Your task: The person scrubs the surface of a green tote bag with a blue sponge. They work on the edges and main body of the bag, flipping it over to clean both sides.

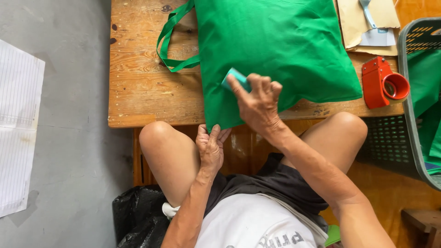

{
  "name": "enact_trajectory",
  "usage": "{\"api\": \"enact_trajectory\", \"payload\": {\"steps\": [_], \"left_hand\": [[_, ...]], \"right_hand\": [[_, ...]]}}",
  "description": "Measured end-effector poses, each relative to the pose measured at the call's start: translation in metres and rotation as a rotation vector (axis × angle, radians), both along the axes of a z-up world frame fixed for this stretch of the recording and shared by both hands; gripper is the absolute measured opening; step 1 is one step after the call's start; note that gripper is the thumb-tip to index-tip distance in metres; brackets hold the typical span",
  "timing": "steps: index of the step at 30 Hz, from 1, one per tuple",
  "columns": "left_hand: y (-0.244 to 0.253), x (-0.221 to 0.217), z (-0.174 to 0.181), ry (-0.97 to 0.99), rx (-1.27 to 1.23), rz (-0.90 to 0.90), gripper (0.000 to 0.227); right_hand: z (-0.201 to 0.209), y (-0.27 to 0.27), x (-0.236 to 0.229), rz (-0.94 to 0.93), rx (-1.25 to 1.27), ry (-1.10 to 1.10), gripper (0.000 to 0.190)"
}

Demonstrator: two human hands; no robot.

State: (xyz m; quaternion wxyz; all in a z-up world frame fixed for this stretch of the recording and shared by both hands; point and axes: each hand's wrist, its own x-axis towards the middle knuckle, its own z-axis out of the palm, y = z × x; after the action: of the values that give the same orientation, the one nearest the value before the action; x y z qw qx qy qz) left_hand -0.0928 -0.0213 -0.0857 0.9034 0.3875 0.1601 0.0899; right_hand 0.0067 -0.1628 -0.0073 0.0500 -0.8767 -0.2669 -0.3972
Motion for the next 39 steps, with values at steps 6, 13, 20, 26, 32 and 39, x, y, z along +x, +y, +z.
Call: {"api": "enact_trajectory", "payload": {"steps": [6,13,20,26,32,39], "left_hand": [[-0.002,0.004,0.018,0.039,-0.039,-0.054,0.016],[-0.005,0.009,0.015,0.080,0.034,-0.017,0.016],[-0.015,0.010,0.030,0.068,0.054,0.006,0.016],[-0.038,0.015,-0.001,0.072,-0.130,-0.146,0.025],[-0.038,0.022,0.021,0.051,-0.150,-0.133,0.023],[-0.042,0.027,0.028,-0.003,-0.134,-0.170,0.018]], "right_hand": [[0.021,-0.010,0.013,-0.187,0.211,0.116,0.070],[-0.024,-0.016,0.019,-0.080,0.012,-0.062,0.048],[-0.012,-0.082,0.038,-0.399,0.332,0.094,0.058],[-0.024,-0.027,-0.021,-0.103,0.330,0.189,0.066],[-0.070,-0.048,-0.025,-0.080,0.139,0.171,0.061],[-0.041,-0.073,-0.032,-0.232,0.485,0.144,0.056]]}}
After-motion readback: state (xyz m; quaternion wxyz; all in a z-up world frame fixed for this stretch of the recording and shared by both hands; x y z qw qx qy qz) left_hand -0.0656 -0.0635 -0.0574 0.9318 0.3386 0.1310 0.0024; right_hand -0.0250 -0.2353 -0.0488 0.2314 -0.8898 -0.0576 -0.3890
